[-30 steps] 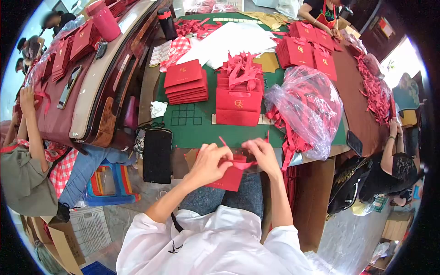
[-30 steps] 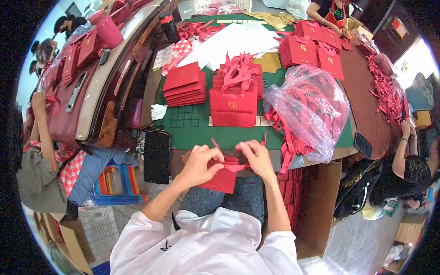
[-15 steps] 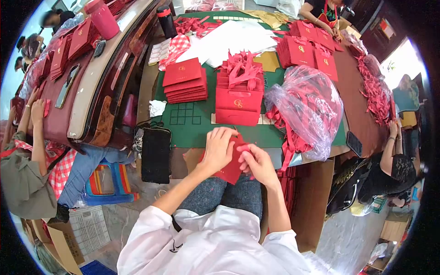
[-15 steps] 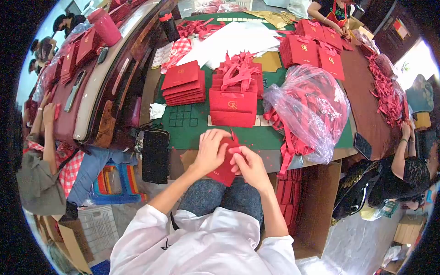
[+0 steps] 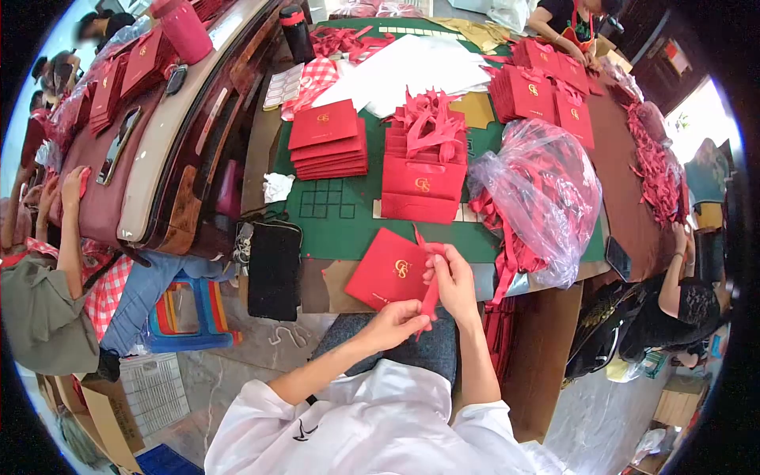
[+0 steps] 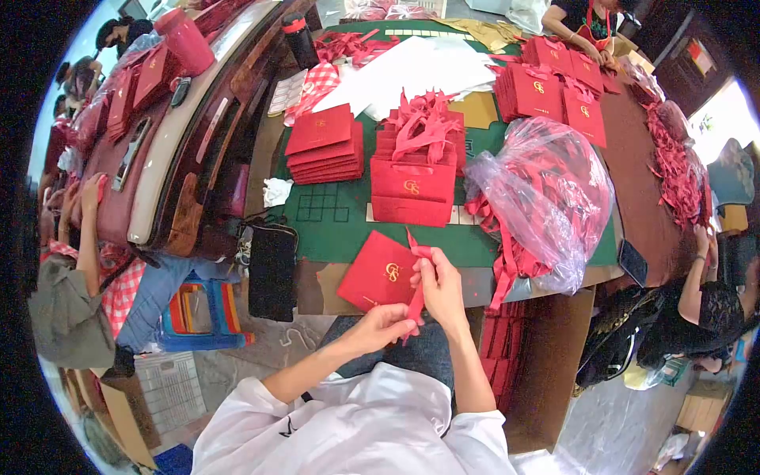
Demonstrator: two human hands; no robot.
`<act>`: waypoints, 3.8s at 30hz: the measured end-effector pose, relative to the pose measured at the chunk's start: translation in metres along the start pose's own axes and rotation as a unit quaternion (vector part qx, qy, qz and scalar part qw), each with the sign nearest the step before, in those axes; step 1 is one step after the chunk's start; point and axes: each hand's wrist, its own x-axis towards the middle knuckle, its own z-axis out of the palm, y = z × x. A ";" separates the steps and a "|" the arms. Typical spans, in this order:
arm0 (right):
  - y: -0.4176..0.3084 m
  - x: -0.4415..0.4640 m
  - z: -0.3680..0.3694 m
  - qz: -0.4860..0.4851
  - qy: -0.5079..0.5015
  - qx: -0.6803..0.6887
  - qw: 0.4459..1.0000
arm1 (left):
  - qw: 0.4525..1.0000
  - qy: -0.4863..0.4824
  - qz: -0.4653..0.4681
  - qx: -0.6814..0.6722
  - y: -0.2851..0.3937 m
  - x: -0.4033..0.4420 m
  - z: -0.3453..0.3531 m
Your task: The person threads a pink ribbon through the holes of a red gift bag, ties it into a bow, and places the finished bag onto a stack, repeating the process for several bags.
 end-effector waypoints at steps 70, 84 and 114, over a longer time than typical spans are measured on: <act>0.015 -0.007 0.047 -0.121 0.084 -0.294 0.944 | 0.802 0.194 0.164 0.541 0.051 0.022 -0.069; 0.007 -0.008 0.063 -0.122 0.091 -0.314 0.937 | 0.773 0.207 0.177 0.572 0.054 0.017 -0.051; 0.001 0.035 0.023 -0.014 -0.021 -0.186 0.982 | 0.772 0.173 0.314 0.525 0.061 0.014 -0.055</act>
